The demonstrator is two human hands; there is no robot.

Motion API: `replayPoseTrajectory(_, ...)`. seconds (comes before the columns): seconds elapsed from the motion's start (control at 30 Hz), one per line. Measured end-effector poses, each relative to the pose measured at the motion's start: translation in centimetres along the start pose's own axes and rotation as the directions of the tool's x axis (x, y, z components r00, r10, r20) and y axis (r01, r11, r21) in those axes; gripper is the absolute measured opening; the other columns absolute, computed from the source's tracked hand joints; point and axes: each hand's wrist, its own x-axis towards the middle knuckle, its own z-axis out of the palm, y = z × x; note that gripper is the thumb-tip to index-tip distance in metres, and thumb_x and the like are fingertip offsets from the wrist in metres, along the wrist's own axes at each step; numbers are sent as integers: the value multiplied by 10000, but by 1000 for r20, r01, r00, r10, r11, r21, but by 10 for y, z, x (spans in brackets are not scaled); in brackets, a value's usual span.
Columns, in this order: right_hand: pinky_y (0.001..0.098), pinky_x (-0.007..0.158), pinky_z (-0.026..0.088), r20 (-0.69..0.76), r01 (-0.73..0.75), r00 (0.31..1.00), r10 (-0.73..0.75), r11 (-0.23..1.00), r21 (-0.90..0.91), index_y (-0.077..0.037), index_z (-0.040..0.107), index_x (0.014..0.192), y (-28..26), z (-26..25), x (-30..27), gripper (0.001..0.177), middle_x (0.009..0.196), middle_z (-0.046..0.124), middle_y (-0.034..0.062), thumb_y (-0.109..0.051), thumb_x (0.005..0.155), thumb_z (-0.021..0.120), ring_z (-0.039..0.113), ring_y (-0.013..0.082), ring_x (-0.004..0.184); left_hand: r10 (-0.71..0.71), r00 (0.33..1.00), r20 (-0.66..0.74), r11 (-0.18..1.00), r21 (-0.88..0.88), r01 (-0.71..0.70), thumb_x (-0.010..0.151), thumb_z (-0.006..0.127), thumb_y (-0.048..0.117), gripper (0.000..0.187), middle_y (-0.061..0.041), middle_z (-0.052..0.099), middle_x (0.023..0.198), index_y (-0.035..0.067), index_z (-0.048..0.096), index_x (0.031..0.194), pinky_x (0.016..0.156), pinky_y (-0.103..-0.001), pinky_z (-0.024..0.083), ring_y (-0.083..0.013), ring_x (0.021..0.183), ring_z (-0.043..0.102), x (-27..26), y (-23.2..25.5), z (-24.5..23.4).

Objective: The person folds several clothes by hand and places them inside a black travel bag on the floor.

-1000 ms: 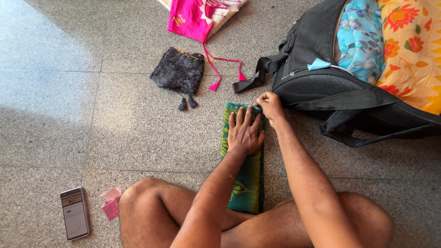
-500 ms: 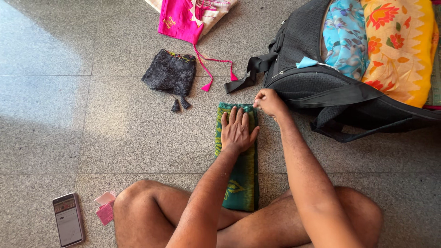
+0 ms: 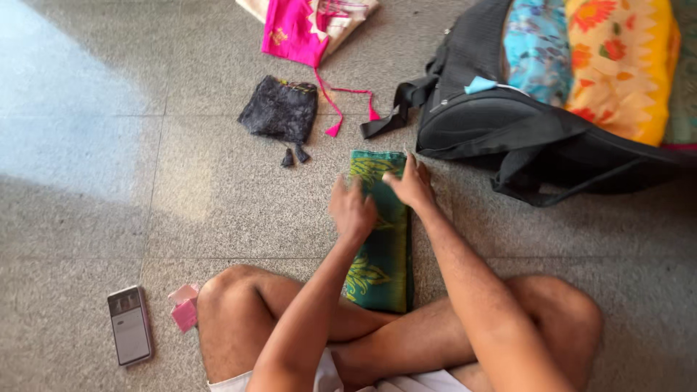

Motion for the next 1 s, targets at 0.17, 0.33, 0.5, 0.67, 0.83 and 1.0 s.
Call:
replayPoseTrajectory(0.17, 504, 1149, 345, 278, -124, 950, 140, 990, -71, 29, 157, 1569, -13, -16, -20, 1340, 1528, 367, 330, -585, 665, 932, 394, 446, 1411, -300, 880, 368, 940, -43, 338, 759, 865, 373, 976, -285, 474, 1405, 39, 331, 1504, 1068, -547, 433, -463, 1320, 474, -75, -2, -45)
replayPoseTrajectory(0.33, 441, 1113, 486, 314, -92, 947, 70, 994, 57, 77, 263, 1530, 16, 1, -27, 1359, 1505, 495, 293, -524, 528, 958, 542, 377, 1382, -403, 822, 403, 902, 23, 431, 697, 896, 419, 1173, -232, 476, 1374, 59, 211, 1579, 1026, -531, 463, -432, 1281, 485, -109, 16, -73)
replayPoseTrajectory(0.5, 482, 1139, 369, 213, -141, 967, 137, 990, 4, 10, 174, 1590, 26, 22, -41, 1231, 1531, 432, 272, -614, 770, 848, 451, 423, 1399, -134, 940, 315, 988, 115, 102, 765, 833, 554, 1140, -341, 232, 1592, 47, 219, 1582, 1082, -725, 250, -495, 1489, 211, -135, 49, -81)
replayPoseTrajectory(0.67, 477, 1176, 383, 72, -88, 993, 90, 996, -25, -71, 264, 1631, -8, -5, -65, 953, 1574, 459, 229, -556, 929, 689, 445, 394, 1441, 59, 842, 536, 970, 169, -176, 831, 639, 675, 1007, -238, 24, 1695, 180, 238, 1611, 1128, -767, -84, -476, 1546, -84, -162, 62, -73)
replayPoseTrajectory(0.83, 326, 1331, 297, -31, 607, 754, -656, 715, -346, -273, 533, 1399, -35, -14, -89, 332, 1604, 433, -22, -500, 1164, 478, 322, 158, 1550, 90, 827, 555, 950, 201, -238, 890, 533, 711, 931, -200, 23, 1714, 205, 262, 1623, 1144, -760, -113, -423, 1575, -78, -163, 53, -70)
replayPoseTrajectory(1.0, 493, 1271, 54, 439, 688, 725, -531, 555, -467, -131, 185, 1623, -58, 8, -95, 863, 1712, 97, 84, -721, 997, 252, 102, 242, 1587, 40, 729, 683, 949, 203, -242, 859, 490, 775, 1002, -174, -38, 1715, 231, 171, 1638, 1142, -749, -132, -408, 1567, -114, -156, 54, -69)
